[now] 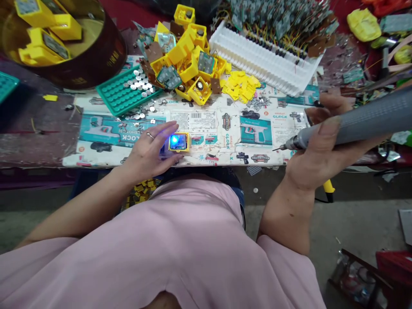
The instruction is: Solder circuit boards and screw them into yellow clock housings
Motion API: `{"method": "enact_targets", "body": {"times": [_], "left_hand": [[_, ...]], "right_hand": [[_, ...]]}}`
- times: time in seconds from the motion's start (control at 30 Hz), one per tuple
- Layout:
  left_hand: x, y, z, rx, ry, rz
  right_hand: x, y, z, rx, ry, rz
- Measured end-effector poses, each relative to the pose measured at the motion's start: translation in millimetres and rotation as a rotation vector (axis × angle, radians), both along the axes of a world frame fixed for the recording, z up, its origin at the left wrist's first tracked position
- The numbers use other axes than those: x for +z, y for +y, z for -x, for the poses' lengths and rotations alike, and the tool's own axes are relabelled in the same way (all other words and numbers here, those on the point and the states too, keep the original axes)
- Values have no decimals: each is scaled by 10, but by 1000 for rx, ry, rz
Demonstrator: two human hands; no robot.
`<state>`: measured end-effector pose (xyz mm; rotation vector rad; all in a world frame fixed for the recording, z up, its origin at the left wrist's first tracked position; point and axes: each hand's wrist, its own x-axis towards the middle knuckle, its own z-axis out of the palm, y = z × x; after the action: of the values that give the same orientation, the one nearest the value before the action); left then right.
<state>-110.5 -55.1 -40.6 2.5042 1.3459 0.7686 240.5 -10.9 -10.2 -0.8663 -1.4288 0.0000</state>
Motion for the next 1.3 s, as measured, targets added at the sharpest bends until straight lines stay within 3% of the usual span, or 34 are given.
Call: {"method": "enact_targets", "body": {"times": [0.07, 0.13, 0.2, 0.27, 0.37, 0.43, 0.6, 0.83, 0.93, 1.03, 1.1, 1.13, 1.2, 1.3], "left_hand": [[39, 21, -15, 24, -96, 49], [108, 39, -29, 74, -298, 210], [196, 53, -45, 116, -612, 473], [280, 63, -68, 134, -928, 787], [359, 61, -109, 166, -1202, 1137], [379, 48, -135, 188, -1275, 1223], [402, 0, -187, 193, -1306, 1259], [434, -18, -257, 210, -1182, 1161], [418, 2, -268, 182, -1202, 1195], [387, 33, -255, 189, -1232, 1208], [362, 52, -232, 200, -1239, 1185], [350, 60, -218, 198, -1234, 1167], [336, 71, -190, 188, -1220, 1124], [358, 79, -169, 205, -1193, 1069]], "right_hand": [[116, -93, 88, 28, 55, 72], [259, -205, 185, 122, 85, 194], [392, -319, 272, 213, 116, 308], [482, -408, 335, 210, 137, 439], [510, -447, 361, 139, 145, 415], [490, -421, 332, 122, 114, 347], [440, -369, 219, 117, -47, 254], [314, -292, 134, 64, -47, 263], [341, -351, 152, -159, -156, 198], [368, -462, 250, -539, -292, -89], [339, -442, 359, -539, -438, -163], [312, -379, 425, -450, -539, -96], [247, -150, 578, -234, -747, 233], [172, 320, 821, -222, -1000, 674]]}}
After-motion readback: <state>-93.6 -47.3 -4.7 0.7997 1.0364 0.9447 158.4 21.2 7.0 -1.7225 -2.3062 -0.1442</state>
